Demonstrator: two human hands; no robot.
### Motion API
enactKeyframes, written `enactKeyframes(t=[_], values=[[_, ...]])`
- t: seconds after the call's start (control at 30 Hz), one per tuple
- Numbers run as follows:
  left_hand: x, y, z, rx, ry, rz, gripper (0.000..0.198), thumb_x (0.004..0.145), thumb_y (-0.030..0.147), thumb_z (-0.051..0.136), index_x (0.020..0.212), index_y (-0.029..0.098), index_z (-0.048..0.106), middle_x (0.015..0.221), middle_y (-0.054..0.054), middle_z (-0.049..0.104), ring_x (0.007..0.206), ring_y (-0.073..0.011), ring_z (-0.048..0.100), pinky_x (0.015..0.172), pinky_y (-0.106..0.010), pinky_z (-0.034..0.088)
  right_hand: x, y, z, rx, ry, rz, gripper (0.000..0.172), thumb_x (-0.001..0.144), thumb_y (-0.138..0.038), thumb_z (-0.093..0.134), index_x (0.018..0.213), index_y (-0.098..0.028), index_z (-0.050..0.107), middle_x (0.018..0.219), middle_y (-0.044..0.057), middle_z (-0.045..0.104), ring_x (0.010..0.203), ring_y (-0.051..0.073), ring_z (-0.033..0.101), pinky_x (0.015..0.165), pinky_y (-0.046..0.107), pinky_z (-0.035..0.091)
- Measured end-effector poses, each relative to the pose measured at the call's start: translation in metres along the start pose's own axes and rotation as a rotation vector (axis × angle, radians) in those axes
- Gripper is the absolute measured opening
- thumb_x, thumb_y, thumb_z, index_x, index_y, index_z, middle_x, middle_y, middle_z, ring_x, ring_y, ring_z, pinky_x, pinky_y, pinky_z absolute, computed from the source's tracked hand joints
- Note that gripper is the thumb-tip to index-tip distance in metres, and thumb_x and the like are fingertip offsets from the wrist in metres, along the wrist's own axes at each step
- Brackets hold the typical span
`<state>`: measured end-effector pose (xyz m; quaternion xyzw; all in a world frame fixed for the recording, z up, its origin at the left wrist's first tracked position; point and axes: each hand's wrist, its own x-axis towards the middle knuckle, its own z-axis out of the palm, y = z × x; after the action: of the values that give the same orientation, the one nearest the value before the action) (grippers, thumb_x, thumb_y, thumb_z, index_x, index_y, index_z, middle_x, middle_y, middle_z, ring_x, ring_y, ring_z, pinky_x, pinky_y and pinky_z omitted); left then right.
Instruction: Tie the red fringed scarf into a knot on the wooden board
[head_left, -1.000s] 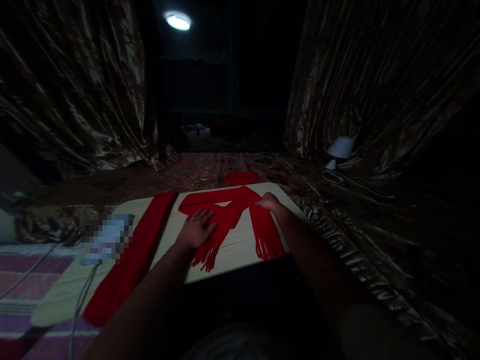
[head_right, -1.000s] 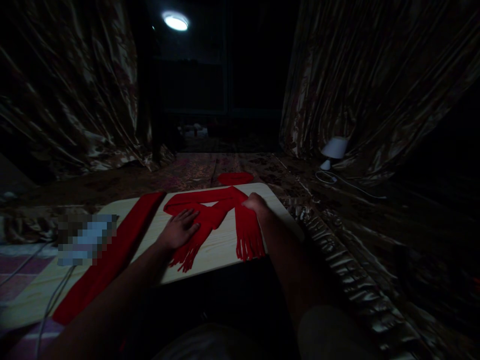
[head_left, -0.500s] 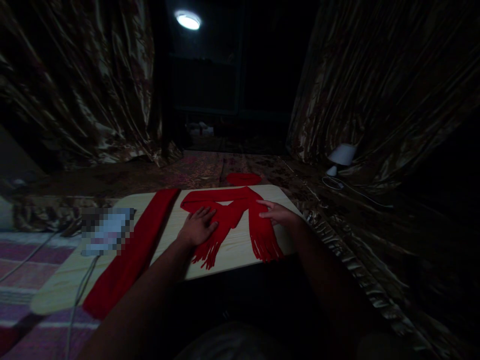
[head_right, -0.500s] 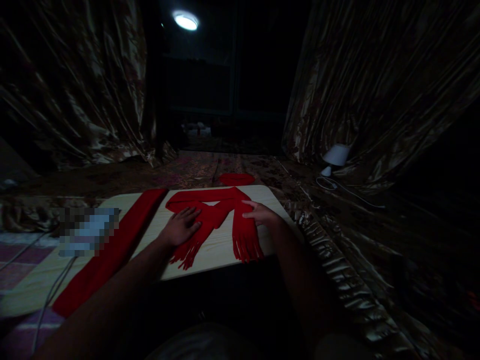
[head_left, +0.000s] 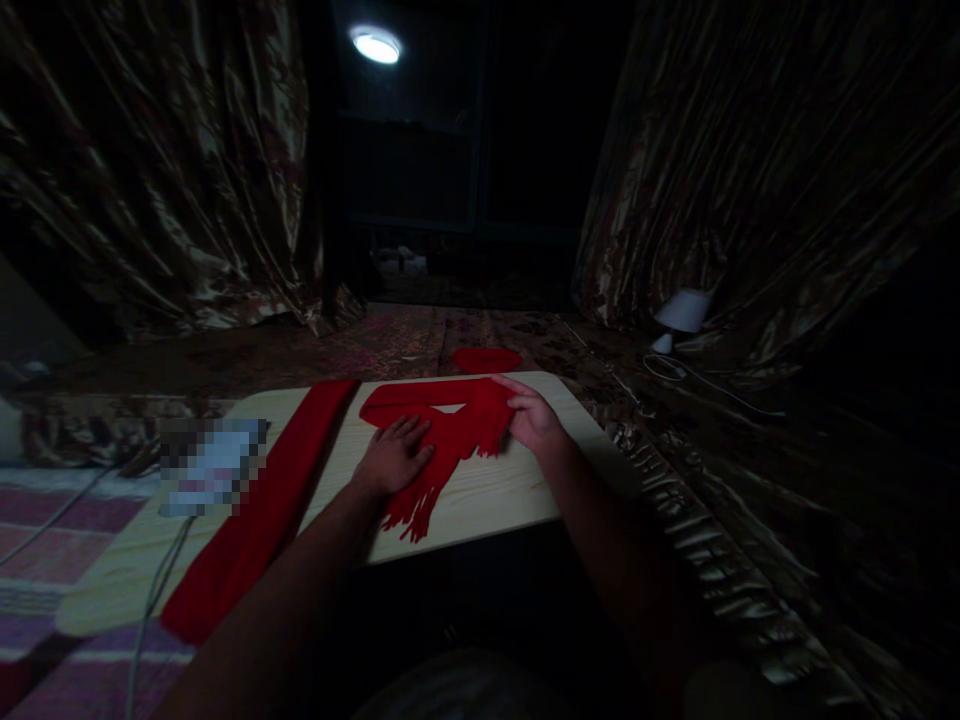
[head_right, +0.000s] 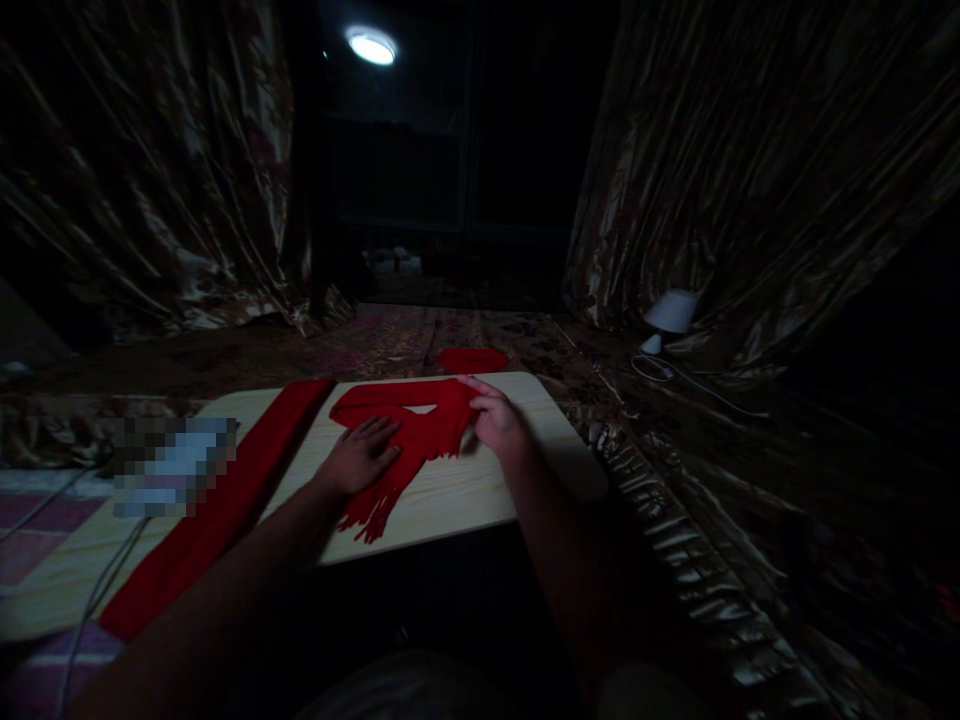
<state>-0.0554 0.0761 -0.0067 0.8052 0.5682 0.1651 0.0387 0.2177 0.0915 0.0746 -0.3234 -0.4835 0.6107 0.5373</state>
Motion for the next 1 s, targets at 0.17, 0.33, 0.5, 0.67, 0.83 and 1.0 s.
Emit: enactKeyframes(t=[0.17,0.33,0.5,0.67,0.83,1.0], values=[[0.002,-0.007,0.002,-0.121,0.046,-0.021,0.054,0.098,0.047,0.039,0.145,0.027,0.053,0.152,-0.006,0.047,0.146,-0.0284,0.036,0.118,-0.052,0.029,0.003,0.013,0.043,0.13,0.076,0.053,0.055,0.072,-0.018,0.052,0.126,-0.024,0.06,0.109,0.004,0.072,0.095,0.021,0.068,0.077,0.034,0.058],[0.004,-0.016,0.0,-0.368,0.112,-0.067,0.05,0.097,0.036,0.033,0.132,0.021,0.066,0.139,-0.005,0.062,0.141,-0.0215,0.044,0.117,-0.04,0.036,-0.007,0.056,0.058,0.028,0.03,0.421,0.033,0.075,-0.014,0.062,0.107,-0.02,0.064,0.085,0.004,0.07,0.071,0.018,0.067,0.068,0.035,0.059],[0.004,-0.013,-0.003,-0.413,0.128,-0.089,0.048,0.095,0.039,0.034,0.115,0.022,0.075,0.133,-0.004,0.066,0.137,-0.0221,0.049,0.116,-0.039,0.038,-0.008,0.064,0.057,-0.072,0.055,0.387,0.03,0.08,-0.014,0.063,0.109,-0.022,0.065,0.088,0.003,0.07,0.064,0.013,0.065,0.065,0.03,0.059],[0.002,-0.007,-0.004,-0.331,0.139,-0.046,0.045,0.091,0.055,0.047,0.11,0.026,0.076,0.133,-0.005,0.066,0.136,-0.0259,0.05,0.116,-0.044,0.036,-0.006,0.053,0.057,-0.297,-0.017,0.473,0.042,0.083,-0.023,0.063,0.125,-0.024,0.059,0.076,0.001,0.07,0.054,0.013,0.064,0.051,0.024,0.052],[0.0,-0.008,0.0,-0.232,0.168,-0.014,0.043,0.083,0.053,0.061,0.113,0.025,0.074,0.137,-0.007,0.063,0.134,-0.0276,0.052,0.116,-0.046,0.037,-0.002,0.041,0.042,-0.816,-0.304,0.461,0.061,0.084,-0.027,0.067,0.142,-0.023,0.05,0.054,-0.004,0.062,0.045,0.013,0.058,0.045,0.02,0.041],[0.003,-0.012,0.003,-0.239,0.17,0.004,0.04,0.087,0.046,0.055,0.114,0.023,0.075,0.136,-0.007,0.064,0.134,-0.0267,0.052,0.116,-0.044,0.037,-0.008,0.031,0.036,-1.239,-0.434,-0.249,0.056,0.073,-0.013,0.071,0.128,-0.024,0.066,0.112,0.007,0.068,0.095,0.019,0.065,0.083,0.029,0.051]])
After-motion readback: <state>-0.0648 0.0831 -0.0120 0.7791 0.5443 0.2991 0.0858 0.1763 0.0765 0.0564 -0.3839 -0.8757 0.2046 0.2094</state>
